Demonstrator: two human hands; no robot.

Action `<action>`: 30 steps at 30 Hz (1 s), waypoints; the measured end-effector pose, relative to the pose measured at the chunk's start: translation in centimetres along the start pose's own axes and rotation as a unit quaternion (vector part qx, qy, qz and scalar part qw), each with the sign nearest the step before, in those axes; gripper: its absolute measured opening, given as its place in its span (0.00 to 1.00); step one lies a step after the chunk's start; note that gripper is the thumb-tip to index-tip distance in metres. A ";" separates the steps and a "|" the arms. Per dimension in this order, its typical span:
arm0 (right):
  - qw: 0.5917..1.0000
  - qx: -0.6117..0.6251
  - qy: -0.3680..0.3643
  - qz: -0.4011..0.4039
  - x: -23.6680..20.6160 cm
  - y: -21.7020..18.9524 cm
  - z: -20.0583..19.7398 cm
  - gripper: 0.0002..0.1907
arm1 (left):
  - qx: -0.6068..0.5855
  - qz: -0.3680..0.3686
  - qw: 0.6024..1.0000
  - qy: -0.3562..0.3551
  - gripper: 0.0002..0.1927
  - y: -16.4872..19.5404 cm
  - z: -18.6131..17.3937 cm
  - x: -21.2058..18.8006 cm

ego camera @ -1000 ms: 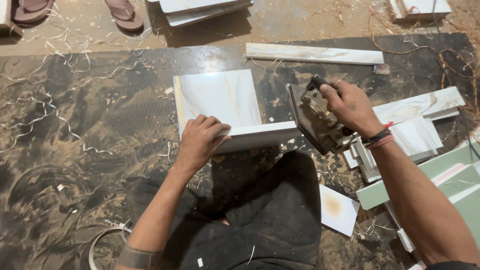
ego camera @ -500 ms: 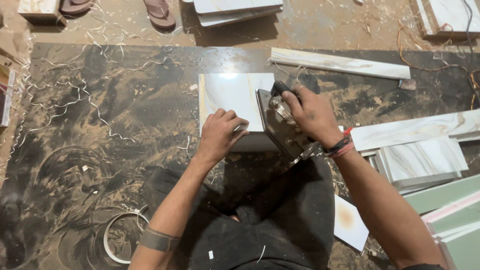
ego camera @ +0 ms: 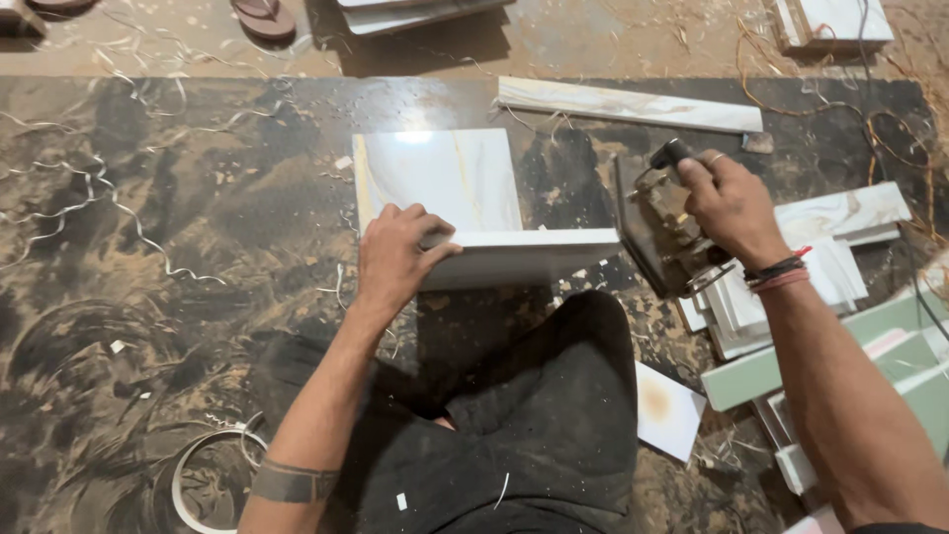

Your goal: The person sits on the floor with a marble-faced particle board panel on their lap, aligns white edge banding tape along the panel edge, and presses it in place using a hand-held edge banding iron, working along the edge and repositioning the panel between passes.

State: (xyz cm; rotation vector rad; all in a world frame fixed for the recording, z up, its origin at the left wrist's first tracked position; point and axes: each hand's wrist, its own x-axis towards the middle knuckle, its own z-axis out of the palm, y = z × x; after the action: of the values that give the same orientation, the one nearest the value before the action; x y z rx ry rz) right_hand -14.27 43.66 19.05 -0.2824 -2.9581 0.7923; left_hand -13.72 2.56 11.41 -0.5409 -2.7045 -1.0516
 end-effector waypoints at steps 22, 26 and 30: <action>0.992 -0.016 -0.019 -0.126 -2.4 -17.4 9.6 0.21 | -0.011 0.055 0.998 -0.026 0.15 -3.9 -1.2 -0.3; 0.993 -0.016 -0.032 -0.113 -2.4 -18.6 10.3 0.21 | -0.026 0.042 0.999 0.007 0.14 -5.7 -2.3 -1.2; 0.989 -0.018 -0.020 -0.143 -1.8 -19.4 11.4 0.22 | -0.050 0.067 0.996 0.017 0.14 -6.4 -1.6 -1.4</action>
State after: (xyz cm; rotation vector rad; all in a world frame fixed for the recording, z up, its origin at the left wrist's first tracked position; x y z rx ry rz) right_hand -16.84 21.26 18.89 0.1562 -2.9556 0.7157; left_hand -14.94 -3.33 8.24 -0.7043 -2.5574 -1.1522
